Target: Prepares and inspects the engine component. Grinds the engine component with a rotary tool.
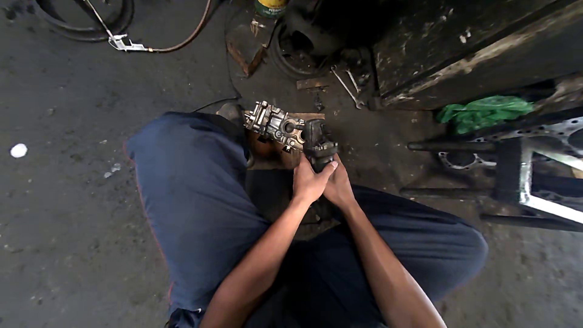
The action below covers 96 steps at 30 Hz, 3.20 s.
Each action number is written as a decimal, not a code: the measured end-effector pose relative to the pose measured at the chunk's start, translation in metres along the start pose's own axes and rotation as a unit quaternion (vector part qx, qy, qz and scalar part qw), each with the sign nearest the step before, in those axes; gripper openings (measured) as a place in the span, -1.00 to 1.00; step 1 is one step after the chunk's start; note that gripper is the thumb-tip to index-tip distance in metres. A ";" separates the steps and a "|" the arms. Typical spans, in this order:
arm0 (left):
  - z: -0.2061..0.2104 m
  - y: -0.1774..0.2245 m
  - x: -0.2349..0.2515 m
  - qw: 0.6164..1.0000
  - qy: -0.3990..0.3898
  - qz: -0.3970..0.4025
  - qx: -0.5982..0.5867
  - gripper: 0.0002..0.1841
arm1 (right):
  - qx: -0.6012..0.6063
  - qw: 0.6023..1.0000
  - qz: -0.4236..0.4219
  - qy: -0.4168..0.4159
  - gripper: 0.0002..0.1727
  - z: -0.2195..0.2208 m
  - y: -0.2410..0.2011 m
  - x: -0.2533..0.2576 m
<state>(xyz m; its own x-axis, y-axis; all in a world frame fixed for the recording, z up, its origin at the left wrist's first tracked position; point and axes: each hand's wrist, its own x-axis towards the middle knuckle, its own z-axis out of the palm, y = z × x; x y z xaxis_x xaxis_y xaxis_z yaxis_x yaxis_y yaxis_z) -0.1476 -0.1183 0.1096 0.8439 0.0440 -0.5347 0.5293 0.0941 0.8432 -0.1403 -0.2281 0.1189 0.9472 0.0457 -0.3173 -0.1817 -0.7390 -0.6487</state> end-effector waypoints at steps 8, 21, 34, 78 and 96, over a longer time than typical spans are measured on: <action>-0.002 0.007 -0.002 0.999 0.003 -0.004 0.032 -0.21 | 0.007 1.000 0.001 -0.003 -0.34 -0.002 -0.003 0.002; -0.001 0.004 0.000 1.000 0.006 -0.014 0.009 -0.20 | -0.018 1.000 0.001 -0.005 -0.31 -0.002 -0.004 0.002; -0.002 0.005 -0.002 1.000 0.004 -0.003 -0.015 -0.21 | -0.049 0.999 0.008 -0.007 -0.29 -0.006 -0.013 -0.002; -0.008 0.020 0.000 0.997 -0.043 -0.042 0.057 -0.19 | 0.067 0.996 0.018 -0.056 -0.31 -0.012 -0.013 0.014; -0.007 0.012 0.000 0.998 -0.049 -0.030 -0.015 -0.15 | -0.026 0.996 0.053 -0.074 -0.25 -0.019 -0.020 0.016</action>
<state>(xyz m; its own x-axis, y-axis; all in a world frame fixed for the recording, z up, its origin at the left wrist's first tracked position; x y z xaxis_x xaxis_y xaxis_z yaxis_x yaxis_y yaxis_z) -0.1418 -0.1104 0.1190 0.8156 -0.0593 -0.5755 0.5781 0.1230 0.8066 -0.1169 -0.2250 0.1401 0.8739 0.0615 -0.4822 -0.2604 -0.7785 -0.5711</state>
